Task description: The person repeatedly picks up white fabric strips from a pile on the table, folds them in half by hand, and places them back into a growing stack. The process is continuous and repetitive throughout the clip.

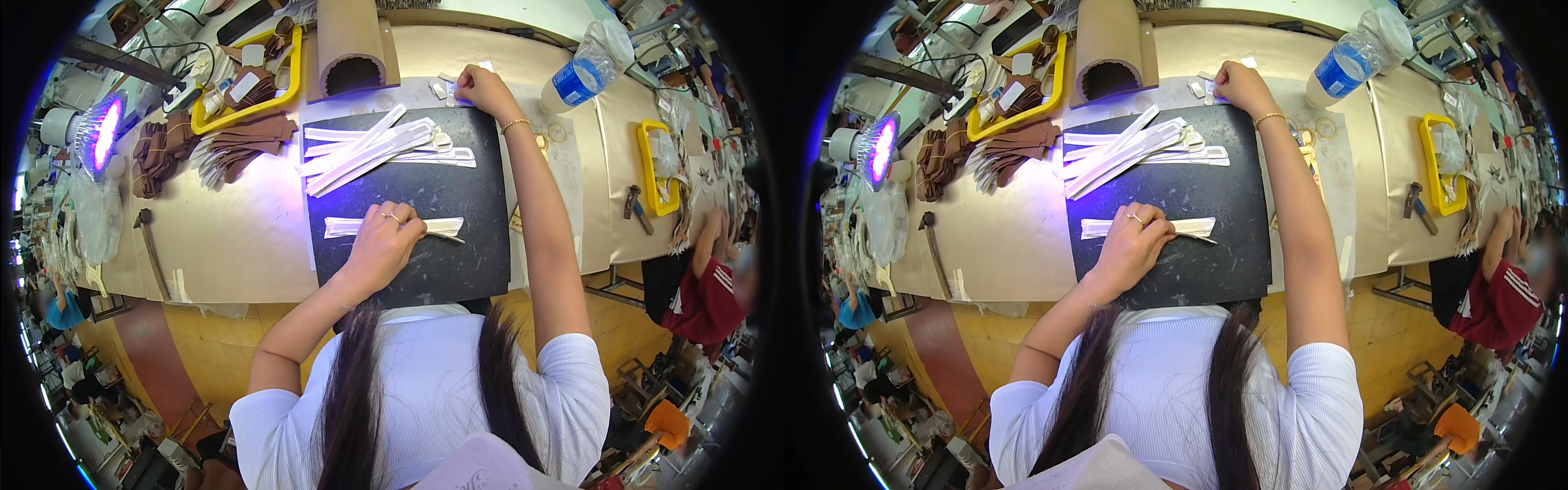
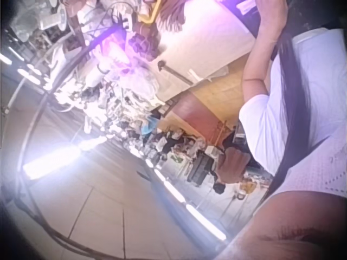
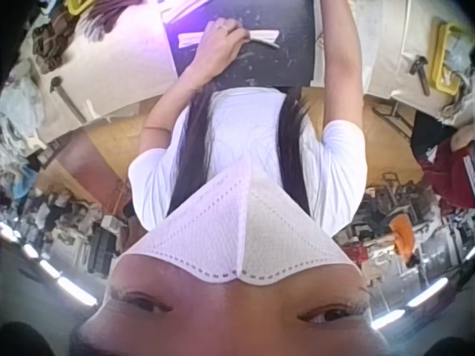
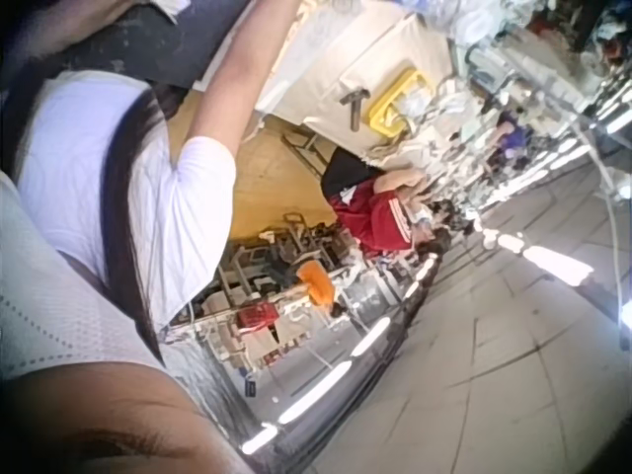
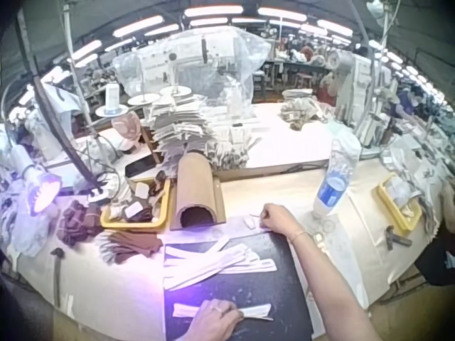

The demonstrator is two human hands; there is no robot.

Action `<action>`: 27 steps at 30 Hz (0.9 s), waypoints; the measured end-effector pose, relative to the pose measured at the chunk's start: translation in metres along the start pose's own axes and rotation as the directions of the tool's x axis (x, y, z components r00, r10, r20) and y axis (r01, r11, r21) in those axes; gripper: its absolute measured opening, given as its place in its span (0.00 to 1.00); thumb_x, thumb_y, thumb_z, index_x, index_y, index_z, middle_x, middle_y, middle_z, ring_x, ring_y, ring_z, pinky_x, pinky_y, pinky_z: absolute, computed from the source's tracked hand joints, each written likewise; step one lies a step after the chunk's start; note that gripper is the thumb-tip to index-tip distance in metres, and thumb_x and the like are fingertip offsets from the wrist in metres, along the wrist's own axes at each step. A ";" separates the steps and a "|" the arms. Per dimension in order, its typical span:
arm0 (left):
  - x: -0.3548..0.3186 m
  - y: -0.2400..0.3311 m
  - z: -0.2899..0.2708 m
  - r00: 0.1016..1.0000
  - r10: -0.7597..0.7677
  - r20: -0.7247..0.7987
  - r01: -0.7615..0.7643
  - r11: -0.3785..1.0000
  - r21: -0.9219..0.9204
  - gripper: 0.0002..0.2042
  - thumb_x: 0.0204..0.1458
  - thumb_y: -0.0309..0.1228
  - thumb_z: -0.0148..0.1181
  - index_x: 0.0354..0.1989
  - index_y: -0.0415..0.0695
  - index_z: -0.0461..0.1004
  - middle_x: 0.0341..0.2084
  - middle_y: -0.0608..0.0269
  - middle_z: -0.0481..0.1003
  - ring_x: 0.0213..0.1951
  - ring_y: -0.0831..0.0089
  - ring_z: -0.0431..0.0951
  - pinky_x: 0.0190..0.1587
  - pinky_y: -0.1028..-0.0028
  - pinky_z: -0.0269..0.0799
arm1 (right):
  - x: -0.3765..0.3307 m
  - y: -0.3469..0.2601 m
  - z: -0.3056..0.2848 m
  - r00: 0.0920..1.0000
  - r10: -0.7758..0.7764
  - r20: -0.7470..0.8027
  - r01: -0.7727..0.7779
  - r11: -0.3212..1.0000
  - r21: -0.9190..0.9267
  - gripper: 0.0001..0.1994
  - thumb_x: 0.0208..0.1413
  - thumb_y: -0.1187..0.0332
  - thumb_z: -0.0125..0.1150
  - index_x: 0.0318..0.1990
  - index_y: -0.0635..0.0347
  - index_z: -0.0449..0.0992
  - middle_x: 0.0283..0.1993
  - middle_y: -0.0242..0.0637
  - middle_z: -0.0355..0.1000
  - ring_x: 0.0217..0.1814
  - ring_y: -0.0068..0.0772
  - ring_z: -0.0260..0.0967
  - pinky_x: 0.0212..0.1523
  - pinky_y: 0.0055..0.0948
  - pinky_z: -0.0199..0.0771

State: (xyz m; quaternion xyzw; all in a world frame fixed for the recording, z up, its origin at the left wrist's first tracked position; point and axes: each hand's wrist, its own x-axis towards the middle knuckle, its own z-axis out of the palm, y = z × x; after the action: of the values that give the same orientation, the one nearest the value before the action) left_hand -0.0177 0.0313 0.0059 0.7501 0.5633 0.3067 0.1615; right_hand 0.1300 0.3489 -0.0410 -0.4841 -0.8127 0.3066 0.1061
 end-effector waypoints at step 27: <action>0.058 -0.038 -0.036 0.980 -0.036 -0.197 0.072 0.981 0.182 0.23 0.50 0.29 0.69 0.56 0.46 0.75 0.61 0.49 0.67 0.66 0.44 0.62 0.66 0.54 0.59 | -0.112 -0.060 -0.021 0.846 -0.202 -0.494 0.375 0.884 0.281 0.08 0.58 0.76 0.63 0.44 0.64 0.78 0.39 0.40 0.81 0.41 0.31 0.80 0.43 0.27 0.78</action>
State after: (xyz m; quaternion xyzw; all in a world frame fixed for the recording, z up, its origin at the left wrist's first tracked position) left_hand -0.0587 0.0943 0.0273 0.7131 0.6230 0.3187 0.0425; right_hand 0.1536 0.2408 0.0260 -0.3831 -0.7581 0.3124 0.4254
